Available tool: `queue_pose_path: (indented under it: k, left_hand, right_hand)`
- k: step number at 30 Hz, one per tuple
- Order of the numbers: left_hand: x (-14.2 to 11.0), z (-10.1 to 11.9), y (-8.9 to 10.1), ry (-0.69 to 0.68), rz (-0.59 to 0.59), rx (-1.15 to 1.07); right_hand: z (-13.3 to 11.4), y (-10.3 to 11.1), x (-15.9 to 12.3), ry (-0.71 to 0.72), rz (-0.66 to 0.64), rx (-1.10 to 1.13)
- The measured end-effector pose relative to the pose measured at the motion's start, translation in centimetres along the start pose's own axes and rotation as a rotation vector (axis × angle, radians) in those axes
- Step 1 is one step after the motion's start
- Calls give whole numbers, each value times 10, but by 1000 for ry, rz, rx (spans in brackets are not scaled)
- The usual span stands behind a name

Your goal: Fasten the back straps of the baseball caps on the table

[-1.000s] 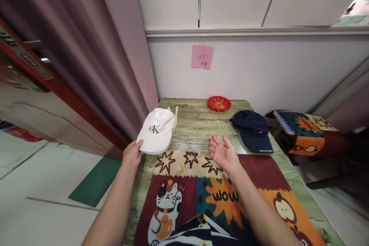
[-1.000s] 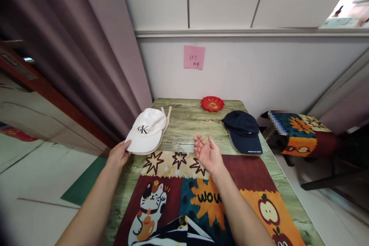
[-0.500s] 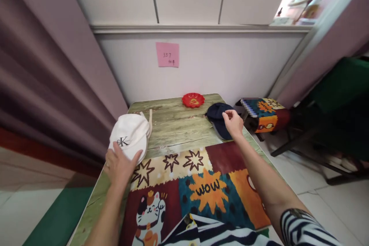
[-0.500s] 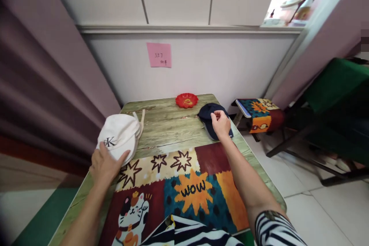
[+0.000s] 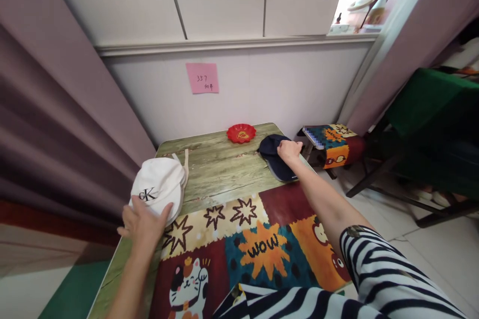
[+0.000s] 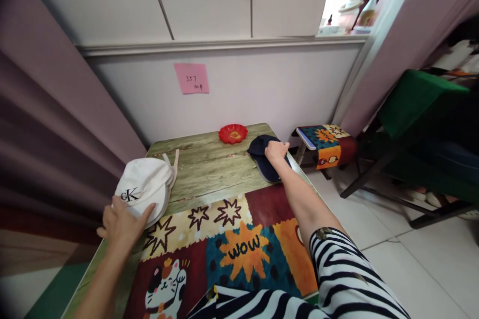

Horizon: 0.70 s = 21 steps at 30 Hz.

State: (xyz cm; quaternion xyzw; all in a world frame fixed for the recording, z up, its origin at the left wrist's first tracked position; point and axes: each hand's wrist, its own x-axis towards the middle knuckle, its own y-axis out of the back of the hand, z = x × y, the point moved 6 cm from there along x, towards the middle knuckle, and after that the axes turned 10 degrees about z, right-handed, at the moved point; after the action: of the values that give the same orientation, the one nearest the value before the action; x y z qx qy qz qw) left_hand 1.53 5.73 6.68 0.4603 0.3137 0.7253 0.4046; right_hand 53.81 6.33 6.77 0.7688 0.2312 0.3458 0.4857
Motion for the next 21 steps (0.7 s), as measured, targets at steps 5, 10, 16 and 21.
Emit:
queue_pose_path:
  k: [5,10,16,21]
  left_hand:
    - [-17,56,6,-231,64,-266]
    - [-50,136,-23,-144,-577,-843]
    - [-64,214,-3,228,-909,-1528]
    - [-26,225,13,430,-792,-1652]
  right_hand:
    - [16,44,2,-34,99,126]
    - [9,118,-23,81,275,811]
    - [-30,140,-80,104,11,1360]
    - [-52,109,-126,130,-64,1357]
